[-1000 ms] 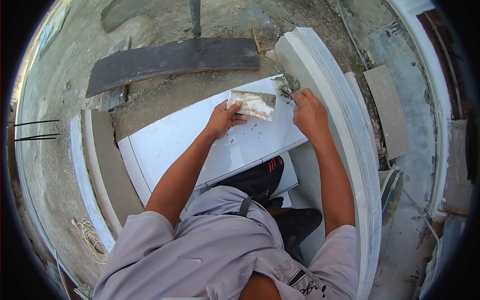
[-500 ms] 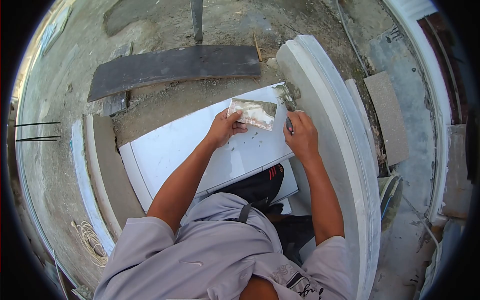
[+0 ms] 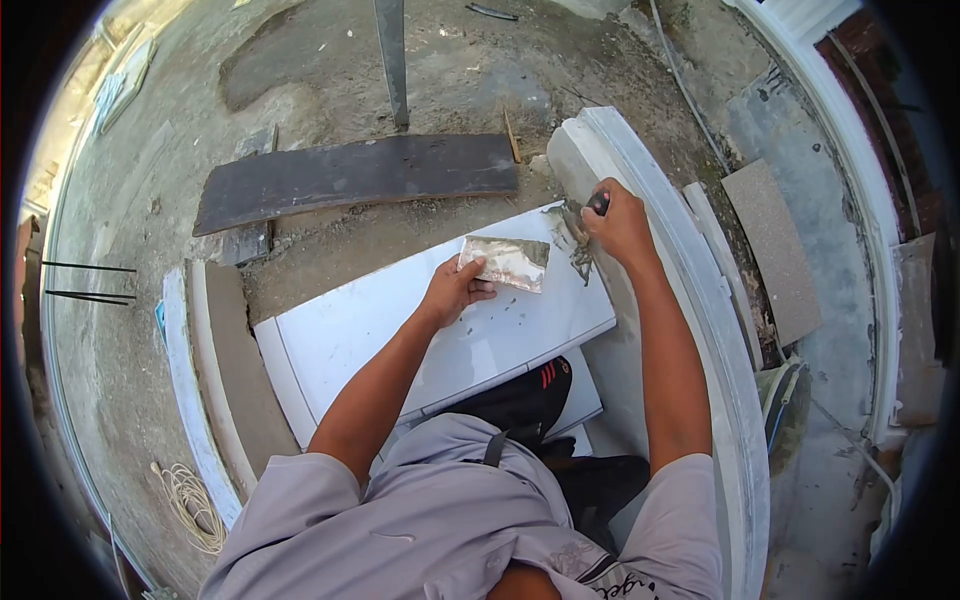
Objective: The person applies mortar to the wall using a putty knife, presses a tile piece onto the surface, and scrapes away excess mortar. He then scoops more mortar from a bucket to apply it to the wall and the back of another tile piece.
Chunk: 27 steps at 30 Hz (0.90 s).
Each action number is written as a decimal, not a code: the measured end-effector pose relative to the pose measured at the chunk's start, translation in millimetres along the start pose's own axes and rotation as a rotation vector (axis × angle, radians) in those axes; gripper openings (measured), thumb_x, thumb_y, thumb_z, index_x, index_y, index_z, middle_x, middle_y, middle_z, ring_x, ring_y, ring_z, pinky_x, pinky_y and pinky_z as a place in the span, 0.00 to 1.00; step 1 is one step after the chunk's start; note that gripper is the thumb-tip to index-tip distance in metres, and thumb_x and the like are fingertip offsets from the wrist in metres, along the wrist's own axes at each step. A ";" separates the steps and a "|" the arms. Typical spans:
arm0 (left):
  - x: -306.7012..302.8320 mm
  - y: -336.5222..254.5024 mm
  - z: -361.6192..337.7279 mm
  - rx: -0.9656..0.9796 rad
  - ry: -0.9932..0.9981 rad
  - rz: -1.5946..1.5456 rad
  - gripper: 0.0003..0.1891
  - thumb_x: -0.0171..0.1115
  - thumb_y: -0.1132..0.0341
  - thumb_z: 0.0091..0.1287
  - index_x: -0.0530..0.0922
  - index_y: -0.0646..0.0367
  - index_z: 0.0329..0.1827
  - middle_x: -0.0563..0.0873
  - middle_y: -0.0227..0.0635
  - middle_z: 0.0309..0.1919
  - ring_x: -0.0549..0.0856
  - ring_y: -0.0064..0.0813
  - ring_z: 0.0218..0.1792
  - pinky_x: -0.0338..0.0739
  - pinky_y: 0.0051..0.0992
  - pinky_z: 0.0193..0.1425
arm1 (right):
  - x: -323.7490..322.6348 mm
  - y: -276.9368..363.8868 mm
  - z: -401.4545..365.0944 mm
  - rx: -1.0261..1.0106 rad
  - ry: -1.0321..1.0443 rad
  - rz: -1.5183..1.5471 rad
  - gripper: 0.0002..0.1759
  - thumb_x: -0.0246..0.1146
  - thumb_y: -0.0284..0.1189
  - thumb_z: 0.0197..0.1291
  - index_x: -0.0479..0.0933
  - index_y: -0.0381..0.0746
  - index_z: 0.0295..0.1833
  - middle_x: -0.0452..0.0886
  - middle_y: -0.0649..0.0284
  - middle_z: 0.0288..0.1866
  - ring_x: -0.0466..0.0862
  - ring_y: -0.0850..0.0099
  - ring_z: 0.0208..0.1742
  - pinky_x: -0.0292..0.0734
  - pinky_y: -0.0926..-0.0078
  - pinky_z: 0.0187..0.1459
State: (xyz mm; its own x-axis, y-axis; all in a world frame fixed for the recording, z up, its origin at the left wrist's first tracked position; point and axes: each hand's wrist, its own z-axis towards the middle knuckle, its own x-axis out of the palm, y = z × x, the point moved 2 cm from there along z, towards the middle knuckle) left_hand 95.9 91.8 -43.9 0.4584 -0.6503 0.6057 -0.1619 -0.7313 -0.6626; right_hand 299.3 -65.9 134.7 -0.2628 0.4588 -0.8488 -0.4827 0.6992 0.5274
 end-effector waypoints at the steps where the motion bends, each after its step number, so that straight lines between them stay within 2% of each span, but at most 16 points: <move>1: -1.1 2.3 -0.2 -0.007 0.002 -0.010 0.14 0.57 0.62 0.78 0.75 0.61 0.58 0.86 0.36 0.43 0.87 0.24 0.36 0.89 0.33 0.47 | -1.6 -6.0 8.2 -0.033 -0.026 -0.065 0.17 0.69 0.29 0.52 0.76 0.34 0.46 0.86 0.45 0.38 0.87 0.45 0.42 0.81 0.53 0.48; 5: 0.6 -1.3 0.2 -0.007 0.007 -0.011 0.13 0.57 0.63 0.78 0.75 0.61 0.58 0.86 0.36 0.44 0.87 0.24 0.36 0.89 0.33 0.47 | -2.8 -15.8 21.1 -0.016 -0.067 -0.229 0.19 0.69 0.28 0.53 0.74 0.33 0.48 0.86 0.45 0.39 0.87 0.45 0.43 0.82 0.54 0.49; 11: 0.8 -1.4 -0.3 -0.005 0.016 0.002 0.14 0.56 0.60 0.79 0.74 0.59 0.59 0.87 0.34 0.43 0.87 0.22 0.35 0.88 0.32 0.49 | -32.3 15.0 13.1 -0.056 -0.104 -0.075 0.15 0.69 0.27 0.54 0.76 0.33 0.45 0.87 0.47 0.39 0.87 0.47 0.43 0.81 0.54 0.49; 14: 2.5 -2.7 -0.4 -0.012 0.015 -0.005 0.14 0.56 0.60 0.79 0.74 0.59 0.59 0.87 0.34 0.43 0.87 0.23 0.35 0.88 0.32 0.48 | -15.6 10.9 20.4 -0.024 0.007 -0.114 0.14 0.69 0.27 0.53 0.77 0.33 0.44 0.87 0.47 0.38 0.87 0.49 0.44 0.81 0.55 0.50; 17: 1.0 -1.9 0.2 -0.010 0.010 -0.024 0.14 0.58 0.62 0.78 0.74 0.62 0.59 0.86 0.37 0.45 0.88 0.26 0.37 0.89 0.34 0.48 | -1.7 4.0 29.7 -0.039 -0.005 -0.099 0.15 0.69 0.27 0.52 0.77 0.32 0.44 0.87 0.47 0.38 0.87 0.49 0.45 0.80 0.55 0.50; 21: -0.6 -0.2 1.2 -0.005 0.008 -0.008 0.15 0.58 0.62 0.78 0.74 0.61 0.60 0.86 0.37 0.45 0.87 0.25 0.37 0.89 0.34 0.49 | -3.5 2.3 40.9 -0.071 -0.011 -0.141 0.14 0.69 0.28 0.52 0.78 0.33 0.43 0.86 0.47 0.38 0.87 0.48 0.43 0.80 0.55 0.49; 24: 1.0 -1.5 0.1 -0.008 0.001 -0.005 0.14 0.57 0.62 0.78 0.74 0.61 0.60 0.86 0.36 0.44 0.87 0.24 0.36 0.89 0.33 0.48 | -22.9 13.5 29.5 -0.036 -0.045 -0.054 0.14 0.69 0.28 0.52 0.78 0.33 0.43 0.86 0.46 0.38 0.87 0.47 0.43 0.81 0.56 0.48; 27: 5.0 -5.5 -1.5 -0.009 -0.004 -0.001 0.13 0.56 0.61 0.79 0.74 0.60 0.58 0.86 0.34 0.43 0.86 0.22 0.35 0.89 0.32 0.48 | -14.1 23.1 4.0 -0.093 0.014 -0.080 0.14 0.70 0.29 0.53 0.77 0.33 0.41 0.85 0.47 0.38 0.87 0.48 0.41 0.80 0.55 0.47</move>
State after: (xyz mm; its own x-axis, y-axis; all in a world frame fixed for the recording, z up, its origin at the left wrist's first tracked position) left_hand 97.9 92.3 -36.5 0.4624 -0.6485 0.6046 -0.1688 -0.7338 -0.6580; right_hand 295.2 -54.0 159.0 -0.2317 0.3955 -0.8888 -0.5778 0.6790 0.4528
